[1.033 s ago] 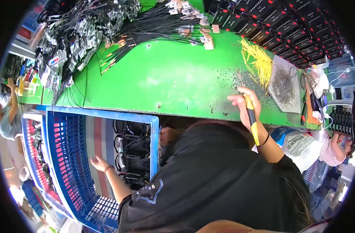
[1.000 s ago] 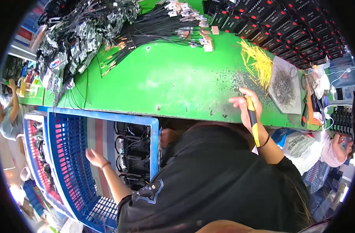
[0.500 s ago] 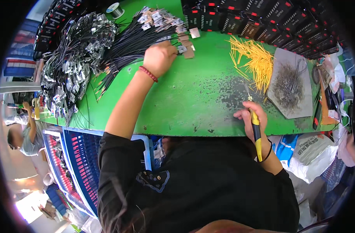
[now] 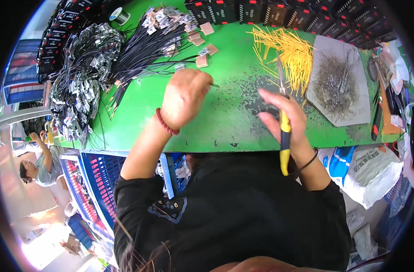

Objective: The person solders wires onto small circuit boards using a soldering iron, installs the assembled wiring into a toy car body, places the car body into a basket, and solders more wires to additional circuit boards.

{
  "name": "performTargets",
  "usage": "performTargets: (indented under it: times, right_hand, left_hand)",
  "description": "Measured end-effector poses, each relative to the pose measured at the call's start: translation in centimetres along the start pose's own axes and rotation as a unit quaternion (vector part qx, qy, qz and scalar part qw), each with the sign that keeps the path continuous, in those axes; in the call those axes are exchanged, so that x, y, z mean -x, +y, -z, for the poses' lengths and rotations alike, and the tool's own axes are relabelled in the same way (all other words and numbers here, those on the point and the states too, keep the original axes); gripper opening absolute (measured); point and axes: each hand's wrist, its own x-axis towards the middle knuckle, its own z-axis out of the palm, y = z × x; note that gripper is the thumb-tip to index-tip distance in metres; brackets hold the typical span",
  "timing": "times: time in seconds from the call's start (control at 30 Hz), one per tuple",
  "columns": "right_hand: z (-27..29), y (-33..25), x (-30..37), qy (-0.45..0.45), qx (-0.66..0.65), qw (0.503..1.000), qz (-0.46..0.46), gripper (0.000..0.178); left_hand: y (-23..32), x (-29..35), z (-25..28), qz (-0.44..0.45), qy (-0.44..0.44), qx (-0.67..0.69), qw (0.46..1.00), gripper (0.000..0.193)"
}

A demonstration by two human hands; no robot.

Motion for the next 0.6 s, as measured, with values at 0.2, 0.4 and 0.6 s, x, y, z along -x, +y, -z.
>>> performTargets:
  times: [0.2,0.4,0.6]
  right_hand:
    - [-0.1,-0.6,-1.2,0.064,0.066,0.994,0.061,0.035]
    - [-0.2,-0.4,1.0,-0.021,-0.025,0.990,-0.140,0.033]
    - [-0.5,0.8,0.4,-0.067,0.026,0.988,-0.139,0.034]
  left_hand:
    - [3.2,1.7,-0.3,0.056,-0.016,0.144,0.988,0.014]
    - [-1.1,6.0,1.8,0.136,-0.005,-0.022,0.990,0.008]
    - [-2.2,9.6,3.9,0.192,-0.056,-0.049,0.979,0.006]
